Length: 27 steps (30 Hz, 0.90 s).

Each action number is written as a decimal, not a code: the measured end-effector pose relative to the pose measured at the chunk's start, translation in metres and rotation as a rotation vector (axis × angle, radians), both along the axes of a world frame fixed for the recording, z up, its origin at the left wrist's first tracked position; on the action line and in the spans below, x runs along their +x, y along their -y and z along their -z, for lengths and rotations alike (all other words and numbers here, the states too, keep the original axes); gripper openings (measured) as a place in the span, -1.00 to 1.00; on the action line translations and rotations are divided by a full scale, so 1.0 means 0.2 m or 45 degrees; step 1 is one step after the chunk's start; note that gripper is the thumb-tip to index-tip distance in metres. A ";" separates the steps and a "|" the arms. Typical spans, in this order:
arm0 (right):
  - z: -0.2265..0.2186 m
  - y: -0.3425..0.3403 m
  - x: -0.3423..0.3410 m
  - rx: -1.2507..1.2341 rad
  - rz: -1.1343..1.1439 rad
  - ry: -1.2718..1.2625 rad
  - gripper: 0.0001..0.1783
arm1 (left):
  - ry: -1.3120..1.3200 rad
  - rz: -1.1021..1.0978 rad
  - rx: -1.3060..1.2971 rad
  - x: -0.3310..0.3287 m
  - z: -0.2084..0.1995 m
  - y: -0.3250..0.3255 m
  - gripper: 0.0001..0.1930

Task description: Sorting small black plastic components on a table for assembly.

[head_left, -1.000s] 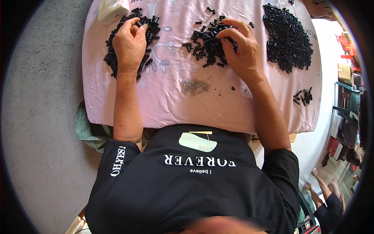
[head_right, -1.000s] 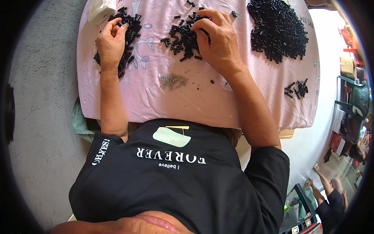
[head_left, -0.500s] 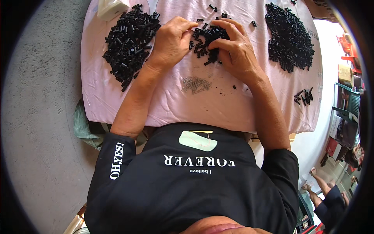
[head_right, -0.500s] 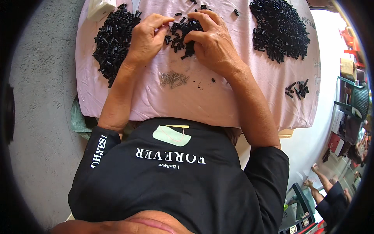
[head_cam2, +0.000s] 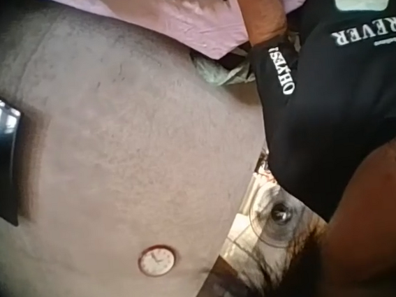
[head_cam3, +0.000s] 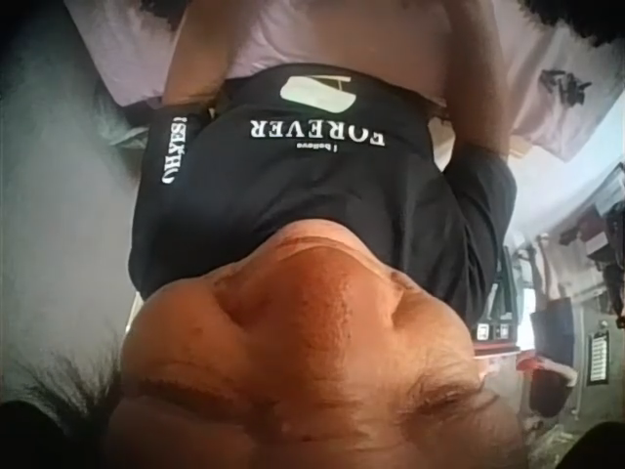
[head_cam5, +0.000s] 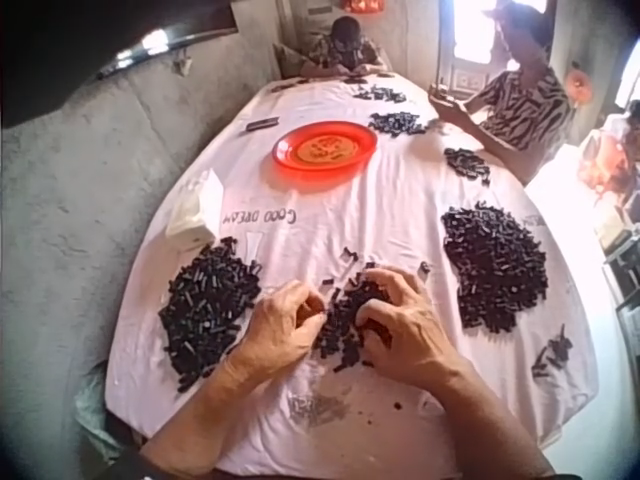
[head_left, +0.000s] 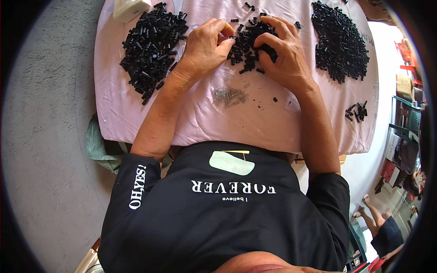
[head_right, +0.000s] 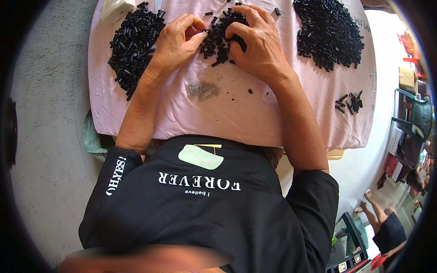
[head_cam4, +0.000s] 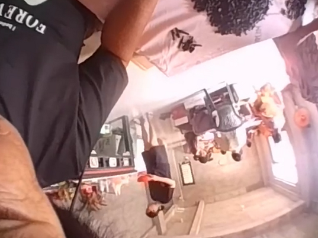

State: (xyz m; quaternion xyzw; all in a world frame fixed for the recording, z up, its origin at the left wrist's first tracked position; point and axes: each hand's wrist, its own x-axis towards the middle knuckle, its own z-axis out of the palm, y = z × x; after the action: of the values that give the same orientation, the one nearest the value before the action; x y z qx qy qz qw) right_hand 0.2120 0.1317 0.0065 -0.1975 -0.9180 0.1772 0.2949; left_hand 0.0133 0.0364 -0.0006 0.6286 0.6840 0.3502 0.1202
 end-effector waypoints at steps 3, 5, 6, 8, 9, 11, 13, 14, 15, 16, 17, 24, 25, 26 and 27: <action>0.01 0.00 0.01 -0.021 0.038 0.017 -0.79 | 0.047 0.020 -0.023 0.01 -0.01 0.00 -0.87; 0.02 -0.01 0.01 -0.073 0.051 0.022 -0.81 | 0.115 0.003 -0.034 0.02 -0.01 0.01 -0.86; 0.02 -0.01 0.01 -0.073 0.050 0.020 -0.81 | 0.113 0.003 -0.034 0.02 -0.01 0.01 -0.86; 0.01 0.00 0.01 -0.054 0.022 0.009 -0.81 | 0.153 -0.043 0.028 0.02 0.00 0.02 -0.85; 0.01 0.00 0.01 -0.055 0.021 0.008 -0.81 | 0.152 -0.044 0.028 0.02 0.01 0.02 -0.85; 0.00 0.00 0.00 -0.053 0.019 0.007 -0.80 | 0.258 -0.034 0.072 0.01 0.02 0.03 -0.83; 0.03 0.00 0.01 -0.072 0.061 0.008 -0.80 | 0.297 -0.042 0.048 0.03 0.02 0.03 -0.84; 0.04 -0.01 0.01 -0.092 0.100 0.008 -0.81 | 0.335 -0.052 0.024 0.03 0.01 0.03 -0.84; 0.04 -0.01 0.01 -0.092 0.102 0.008 -0.81 | 0.335 -0.050 0.023 0.04 0.00 0.03 -0.84; 0.04 -0.02 0.01 -0.052 0.140 -0.020 -0.81 | 0.299 -0.061 0.020 0.05 -0.02 0.03 -0.84; 0.04 -0.02 0.01 -0.011 0.180 -0.048 -0.82 | 0.264 -0.071 0.017 0.06 -0.02 0.03 -0.85; 0.02 -0.01 -0.03 -0.224 0.130 -0.532 -0.85 | 0.302 -0.011 0.102 0.09 -0.04 0.04 -0.87; 0.02 0.01 -0.03 -0.225 0.131 -0.532 -0.85 | 0.367 0.035 0.151 0.10 -0.04 0.04 -0.86; 0.04 0.03 -0.03 -0.559 0.085 -0.474 -0.83 | 0.432 0.080 0.199 0.10 -0.04 0.04 -0.85; 0.05 0.04 -0.03 -0.890 0.040 -0.409 -0.82 | 0.434 0.084 0.199 0.12 -0.04 0.04 -0.85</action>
State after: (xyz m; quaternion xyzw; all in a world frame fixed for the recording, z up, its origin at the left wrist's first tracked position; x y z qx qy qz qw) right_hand 0.2052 0.1231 -0.0044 -0.2700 -0.7411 0.5037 0.3525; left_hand 0.0364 0.0281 0.0068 0.5895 0.6036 0.4994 0.1967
